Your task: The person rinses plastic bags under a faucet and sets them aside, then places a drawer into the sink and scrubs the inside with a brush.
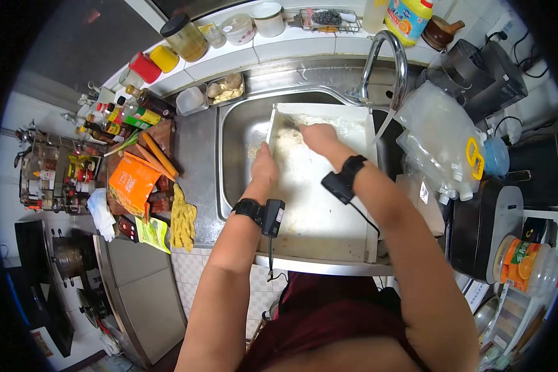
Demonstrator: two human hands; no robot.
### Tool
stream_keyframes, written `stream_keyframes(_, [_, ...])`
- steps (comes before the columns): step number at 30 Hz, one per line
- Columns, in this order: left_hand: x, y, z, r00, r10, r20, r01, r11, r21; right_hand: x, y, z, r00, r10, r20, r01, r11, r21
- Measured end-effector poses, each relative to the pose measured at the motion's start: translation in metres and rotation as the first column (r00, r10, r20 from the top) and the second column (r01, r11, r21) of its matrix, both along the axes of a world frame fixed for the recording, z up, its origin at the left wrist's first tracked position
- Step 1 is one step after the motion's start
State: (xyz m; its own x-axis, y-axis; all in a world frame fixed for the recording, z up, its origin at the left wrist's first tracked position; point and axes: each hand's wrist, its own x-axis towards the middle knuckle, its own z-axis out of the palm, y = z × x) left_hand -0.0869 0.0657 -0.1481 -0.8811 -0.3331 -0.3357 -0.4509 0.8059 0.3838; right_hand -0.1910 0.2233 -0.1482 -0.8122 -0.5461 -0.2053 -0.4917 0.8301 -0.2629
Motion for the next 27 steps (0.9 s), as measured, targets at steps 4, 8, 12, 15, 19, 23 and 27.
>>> stream_keyframes(4, [0.004, -0.007, -0.009, 0.995, -0.026, -0.097, 0.025, 1.000, -0.010, 0.024, -0.018, -0.012, 0.998, 0.041, -0.040, -0.041, 0.999, -0.006])
stream_keyframes(8, [0.005, -0.001, -0.006, 0.998, 0.027, -0.049, -0.027, 1.000, -0.004, 0.032, -0.011, -0.009, 0.986, 0.120, -0.117, -0.120, 0.993, 0.002])
stream_keyframes(12, [0.001, -0.001, 0.017, 1.000, 0.015, 0.013, -0.015, 1.000, -0.004, 0.013, -0.013, -0.014, 0.993, 0.091, -0.075, -0.085, 0.994, 0.074])
stream_keyframes(15, [0.005, 0.004, 0.011, 0.999, 0.035, -0.040, -0.036, 0.999, -0.023, 0.023, 0.002, -0.009, 0.992, 0.059, -0.112, -0.041, 0.988, 0.149])
stream_keyframes(19, [0.004, 0.001, 0.004, 0.997, 0.044, -0.056, -0.045, 0.999, -0.016, 0.030, 0.038, -0.011, 0.983, -0.148, -0.109, 0.169, 0.960, 0.222])
stream_keyframes(23, [0.004, 0.001, 0.008, 0.999, 0.037, -0.034, -0.038, 0.999, -0.023, 0.039, 0.081, -0.016, 0.940, -0.237, -0.246, 0.316, 0.878, 0.359])
stream_keyframes(27, [0.003, 0.003, 0.009, 0.999, 0.043, 0.006, -0.043, 0.998, -0.043, 0.048, 0.095, 0.013, 0.954, -0.225, -0.195, 0.285, 0.884, 0.371])
